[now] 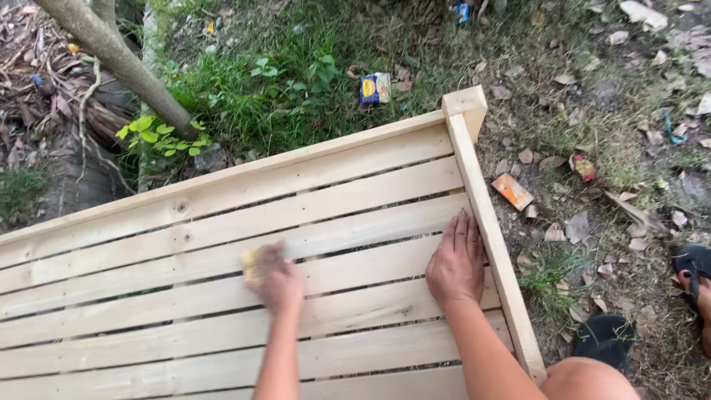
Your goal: The person sands the slatted wooden surface of a bench frame with a sheet of sandpaper, rubbing it back and forth across the planks and along the edges and corner posts, steadying the frame with the other hand while kneeling beside it outdoors.
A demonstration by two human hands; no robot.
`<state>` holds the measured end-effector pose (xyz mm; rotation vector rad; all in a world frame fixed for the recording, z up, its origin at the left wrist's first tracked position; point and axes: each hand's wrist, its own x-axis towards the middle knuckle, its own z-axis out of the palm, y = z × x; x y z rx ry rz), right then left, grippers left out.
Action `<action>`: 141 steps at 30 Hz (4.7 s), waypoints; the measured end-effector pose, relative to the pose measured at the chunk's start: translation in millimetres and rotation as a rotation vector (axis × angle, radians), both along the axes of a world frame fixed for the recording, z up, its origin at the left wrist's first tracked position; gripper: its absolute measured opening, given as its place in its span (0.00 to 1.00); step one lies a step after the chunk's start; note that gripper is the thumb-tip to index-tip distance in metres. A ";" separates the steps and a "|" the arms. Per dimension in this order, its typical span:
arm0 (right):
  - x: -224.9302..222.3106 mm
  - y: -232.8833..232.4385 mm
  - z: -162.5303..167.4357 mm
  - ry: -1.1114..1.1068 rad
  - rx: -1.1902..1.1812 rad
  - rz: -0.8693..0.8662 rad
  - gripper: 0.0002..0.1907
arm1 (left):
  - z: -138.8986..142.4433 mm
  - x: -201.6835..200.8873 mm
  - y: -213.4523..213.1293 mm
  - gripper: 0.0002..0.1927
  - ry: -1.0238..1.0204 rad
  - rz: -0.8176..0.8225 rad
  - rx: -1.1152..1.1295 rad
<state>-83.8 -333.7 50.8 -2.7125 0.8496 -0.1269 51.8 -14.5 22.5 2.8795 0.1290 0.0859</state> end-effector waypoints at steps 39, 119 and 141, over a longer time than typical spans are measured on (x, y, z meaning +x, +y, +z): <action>33.5 55.0 17.5 -0.013 0.031 0.101 0.44 | 24.1 4.8 -60.3 0.28 0.049 -0.294 -0.045; 59.6 116.0 17.4 0.104 0.018 0.000 0.43 | 2.9 36.5 105.2 0.32 -0.086 0.103 0.181; 60.2 115.7 19.3 0.118 0.027 0.011 0.43 | 1.8 6.5 64.1 0.28 0.038 -0.349 0.101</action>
